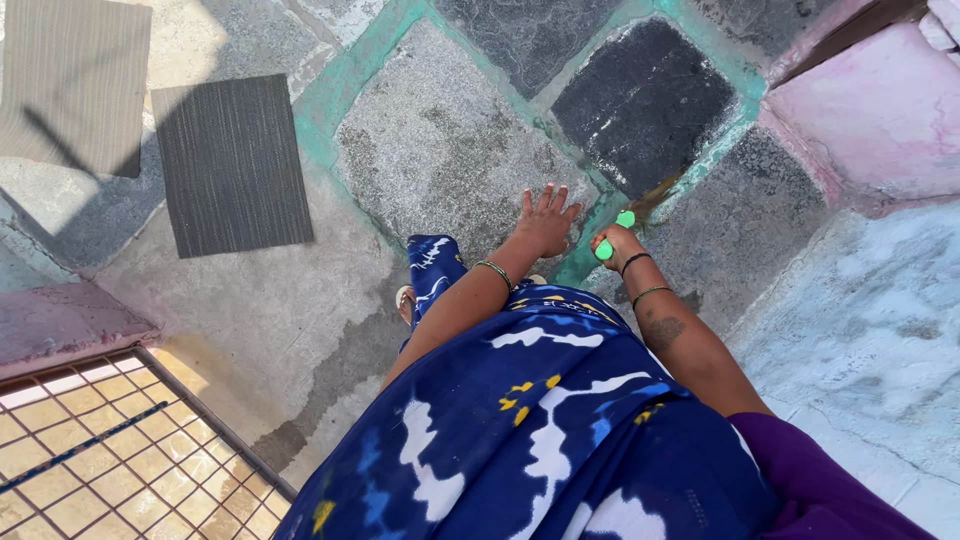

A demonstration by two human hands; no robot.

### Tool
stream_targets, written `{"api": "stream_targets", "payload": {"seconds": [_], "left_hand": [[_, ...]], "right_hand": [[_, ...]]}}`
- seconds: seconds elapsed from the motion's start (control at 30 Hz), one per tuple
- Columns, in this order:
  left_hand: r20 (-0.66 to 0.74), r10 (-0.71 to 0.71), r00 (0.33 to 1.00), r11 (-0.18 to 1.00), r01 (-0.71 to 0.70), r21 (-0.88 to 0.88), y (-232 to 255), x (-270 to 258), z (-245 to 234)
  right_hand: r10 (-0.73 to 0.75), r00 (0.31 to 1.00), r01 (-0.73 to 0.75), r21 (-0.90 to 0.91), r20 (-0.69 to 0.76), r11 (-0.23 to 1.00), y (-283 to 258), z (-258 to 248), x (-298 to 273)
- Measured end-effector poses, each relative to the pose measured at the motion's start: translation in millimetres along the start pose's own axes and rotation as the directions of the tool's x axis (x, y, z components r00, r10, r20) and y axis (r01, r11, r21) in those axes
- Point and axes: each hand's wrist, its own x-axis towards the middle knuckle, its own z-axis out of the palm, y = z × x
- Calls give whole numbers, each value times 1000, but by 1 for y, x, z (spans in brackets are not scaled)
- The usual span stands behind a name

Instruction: The person sweeps an outdoor stone-tiled floor and concrete steps using a handheld broom, moving dirt and debris toward a drain or edge.

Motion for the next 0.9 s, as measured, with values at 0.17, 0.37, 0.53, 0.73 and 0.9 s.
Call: {"api": "stream_targets", "payload": {"seconds": [0.17,0.37,0.53,0.73,0.9], "left_hand": [[-31,-2,1000,1000,2,-14,37,32,-1],[-31,3,1000,1000,-4,-30,76,55,2],[-21,22,1000,999,-23,-30,94,75,10],[16,47,999,999,-47,5,106,90,2],[63,64,996,997,-66,46,103,116,0]], "right_hand": [[32,996,-8,-269,86,963,-8,-21,-1],[-93,965,225,-597,243,770,-34,-39,-4],[-170,893,412,-602,417,684,-57,-61,-14],[-383,876,470,-692,292,547,-73,-59,-19],[-408,911,325,-724,66,608,-114,-83,-1]]}}
